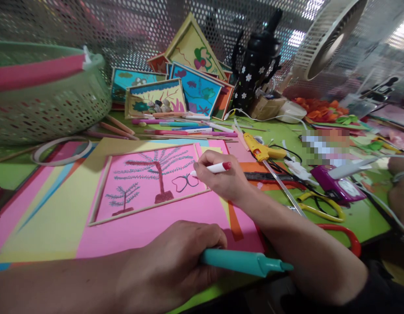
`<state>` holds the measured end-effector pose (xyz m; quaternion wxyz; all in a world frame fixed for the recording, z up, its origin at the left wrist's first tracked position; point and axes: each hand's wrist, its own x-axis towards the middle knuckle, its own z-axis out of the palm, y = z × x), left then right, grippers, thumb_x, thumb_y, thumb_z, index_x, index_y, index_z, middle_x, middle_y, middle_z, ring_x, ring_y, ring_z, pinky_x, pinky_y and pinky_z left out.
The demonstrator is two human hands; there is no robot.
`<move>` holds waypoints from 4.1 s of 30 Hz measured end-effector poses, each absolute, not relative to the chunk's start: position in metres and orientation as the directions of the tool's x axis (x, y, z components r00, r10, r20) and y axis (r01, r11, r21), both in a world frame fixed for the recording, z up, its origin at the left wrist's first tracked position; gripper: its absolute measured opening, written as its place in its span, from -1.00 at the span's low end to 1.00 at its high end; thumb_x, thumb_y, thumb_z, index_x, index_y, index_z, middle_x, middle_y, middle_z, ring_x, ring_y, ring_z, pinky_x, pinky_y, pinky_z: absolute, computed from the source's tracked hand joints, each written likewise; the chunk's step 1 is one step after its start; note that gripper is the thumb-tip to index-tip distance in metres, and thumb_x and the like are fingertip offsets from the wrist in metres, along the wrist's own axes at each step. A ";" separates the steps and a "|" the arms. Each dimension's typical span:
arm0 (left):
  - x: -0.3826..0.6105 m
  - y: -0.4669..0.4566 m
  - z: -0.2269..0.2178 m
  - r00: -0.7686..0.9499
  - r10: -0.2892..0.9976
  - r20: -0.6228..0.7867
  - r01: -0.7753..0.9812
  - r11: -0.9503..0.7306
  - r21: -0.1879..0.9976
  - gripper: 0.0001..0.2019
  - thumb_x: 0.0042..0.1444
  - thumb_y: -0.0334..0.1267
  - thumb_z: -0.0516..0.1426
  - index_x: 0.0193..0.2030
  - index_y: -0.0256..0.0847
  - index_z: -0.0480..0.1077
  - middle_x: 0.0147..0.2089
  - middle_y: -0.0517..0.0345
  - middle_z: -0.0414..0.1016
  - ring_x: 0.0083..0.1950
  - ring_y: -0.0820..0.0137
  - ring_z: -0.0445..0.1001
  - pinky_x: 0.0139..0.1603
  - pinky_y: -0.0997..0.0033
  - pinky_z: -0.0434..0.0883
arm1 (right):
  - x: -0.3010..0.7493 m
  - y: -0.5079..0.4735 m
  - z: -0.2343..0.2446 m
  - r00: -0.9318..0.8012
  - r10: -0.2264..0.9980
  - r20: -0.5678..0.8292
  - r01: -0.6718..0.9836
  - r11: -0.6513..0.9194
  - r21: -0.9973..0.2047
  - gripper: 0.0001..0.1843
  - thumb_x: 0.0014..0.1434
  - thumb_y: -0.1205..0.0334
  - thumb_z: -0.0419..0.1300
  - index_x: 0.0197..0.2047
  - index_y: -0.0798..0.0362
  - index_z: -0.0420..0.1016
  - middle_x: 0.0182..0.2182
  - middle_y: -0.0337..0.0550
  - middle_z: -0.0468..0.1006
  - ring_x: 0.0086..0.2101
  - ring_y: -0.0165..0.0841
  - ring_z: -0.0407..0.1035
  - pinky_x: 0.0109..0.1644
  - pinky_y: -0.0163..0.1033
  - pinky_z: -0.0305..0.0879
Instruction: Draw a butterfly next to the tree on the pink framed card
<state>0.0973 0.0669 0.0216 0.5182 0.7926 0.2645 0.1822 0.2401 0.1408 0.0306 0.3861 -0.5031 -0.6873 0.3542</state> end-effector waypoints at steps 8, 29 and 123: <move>0.098 0.066 0.022 0.790 0.613 -0.007 0.244 -0.304 0.921 -0.78 0.22 -0.18 0.12 -0.40 -0.19 0.22 -0.45 0.33 0.30 -0.48 0.53 0.19 -0.46 0.55 0.09 | 0.239 0.140 0.032 -0.254 0.952 0.173 0.464 0.277 -0.842 -0.79 0.00 0.12 0.14 -0.56 0.04 0.35 -0.68 -0.31 0.33 -0.59 -0.45 0.23 -0.54 -0.32 0.13; 0.100 0.067 0.025 0.795 0.605 -0.048 0.270 -0.282 0.921 -0.80 0.21 -0.21 0.12 -0.40 -0.19 0.24 -0.44 0.32 0.33 -0.46 0.52 0.23 -0.44 0.56 0.10 | 0.238 0.141 0.026 -0.325 0.927 0.186 0.460 0.327 -0.826 -0.81 0.06 0.14 0.13 -0.51 0.05 0.37 -0.66 -0.33 0.32 -0.56 -0.46 0.22 -0.49 -0.32 0.11; 0.101 0.066 0.024 0.800 0.599 -0.044 0.299 -0.334 0.894 -0.81 0.23 -0.20 0.13 -0.38 -0.19 0.28 -0.43 0.32 0.39 -0.44 0.50 0.32 -0.42 0.56 0.18 | 0.241 0.143 0.027 -0.276 0.934 0.229 0.437 0.334 -0.836 -0.78 0.05 0.11 0.15 -0.53 0.05 0.35 -0.61 -0.28 0.40 -0.58 -0.46 0.23 -0.51 -0.32 0.16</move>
